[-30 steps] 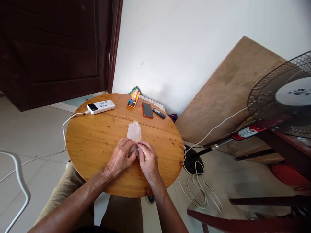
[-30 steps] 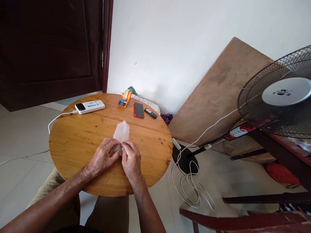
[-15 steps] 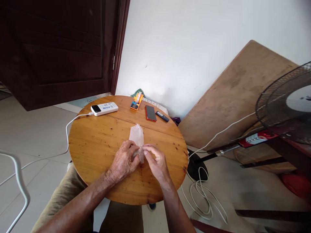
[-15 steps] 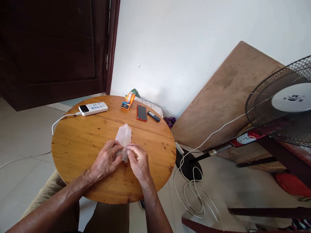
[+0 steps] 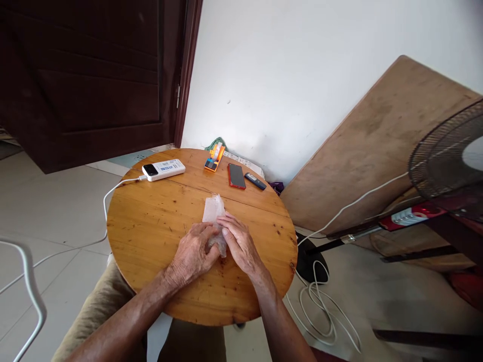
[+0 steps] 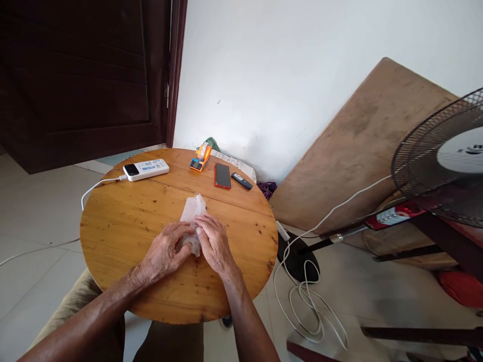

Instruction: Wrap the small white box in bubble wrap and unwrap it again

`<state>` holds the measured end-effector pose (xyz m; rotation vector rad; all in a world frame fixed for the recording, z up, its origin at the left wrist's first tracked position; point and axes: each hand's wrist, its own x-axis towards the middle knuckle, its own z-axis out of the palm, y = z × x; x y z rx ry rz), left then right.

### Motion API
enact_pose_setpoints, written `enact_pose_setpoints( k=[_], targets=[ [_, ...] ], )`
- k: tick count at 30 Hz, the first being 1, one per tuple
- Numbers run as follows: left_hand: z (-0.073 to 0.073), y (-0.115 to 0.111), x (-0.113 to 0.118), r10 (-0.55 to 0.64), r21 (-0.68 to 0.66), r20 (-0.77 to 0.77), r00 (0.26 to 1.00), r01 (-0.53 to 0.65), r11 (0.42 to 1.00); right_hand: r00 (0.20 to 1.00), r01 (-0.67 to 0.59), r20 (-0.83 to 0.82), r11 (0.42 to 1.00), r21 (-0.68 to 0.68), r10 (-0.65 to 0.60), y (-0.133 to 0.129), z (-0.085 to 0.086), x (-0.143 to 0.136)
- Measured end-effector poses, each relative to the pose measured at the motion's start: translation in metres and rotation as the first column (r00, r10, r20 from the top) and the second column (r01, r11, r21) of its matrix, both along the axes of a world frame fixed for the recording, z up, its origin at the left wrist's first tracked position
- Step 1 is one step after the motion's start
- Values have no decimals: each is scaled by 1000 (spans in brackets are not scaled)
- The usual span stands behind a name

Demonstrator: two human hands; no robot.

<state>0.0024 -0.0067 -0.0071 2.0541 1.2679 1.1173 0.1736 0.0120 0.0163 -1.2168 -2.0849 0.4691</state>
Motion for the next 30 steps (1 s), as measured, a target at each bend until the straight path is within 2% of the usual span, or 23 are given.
enact_pose_setpoints(
  k=[5, 10, 13, 15, 17, 20, 23, 25, 26, 28, 30],
  targets=[
    [3, 0, 0, -4, -23, -5, 1000, 4, 1000, 998, -57, 0, 997, -58, 57, 0, 7, -3],
    [4, 0, 0, -18, -33, -31, 999, 17, 999, 997, -43, -63, 992, -120, 35, 4, 13, -1],
    [5, 0, 0, -1, -40, -46, 999, -1, 999, 1000, -9, 5, 1000, -28, 9, 11, 16, 3],
    [5, 0, 0, 2, -50, -61, 998, -5, 999, 988, -27, 154, 997, 67, 16, 18, 23, 3],
    [6, 0, 0, -5, -63, -76, 997, 0, 998, 924, -107, 379, 987, 117, 55, 28, 32, -1],
    [8, 0, 0, -13, -75, -81, 997, 7, 997, 731, -219, 673, 973, 75, 113, 47, 47, -12],
    [8, 0, 0, -8, -81, -72, 997, 3, 997, 541, -254, 831, 967, 13, 131, 74, 54, -22],
    [8, 0, 1, -11, -82, -60, 998, 6, 997, 460, -239, 879, 971, -15, 127, 95, 55, -26],
    [8, 0, 1, -10, -83, -54, 998, 6, 997, 448, -220, 886, 975, -17, 116, 104, 56, -27],
    [7, 0, 1, -1, -87, -46, 999, -3, 996, 516, -185, 855, 982, 45, 58, 119, 60, -26],
    [6, 0, 2, 11, -94, -46, 999, -15, 995, 678, -126, 733, 975, 184, -51, 125, 66, -21]
  ],
)
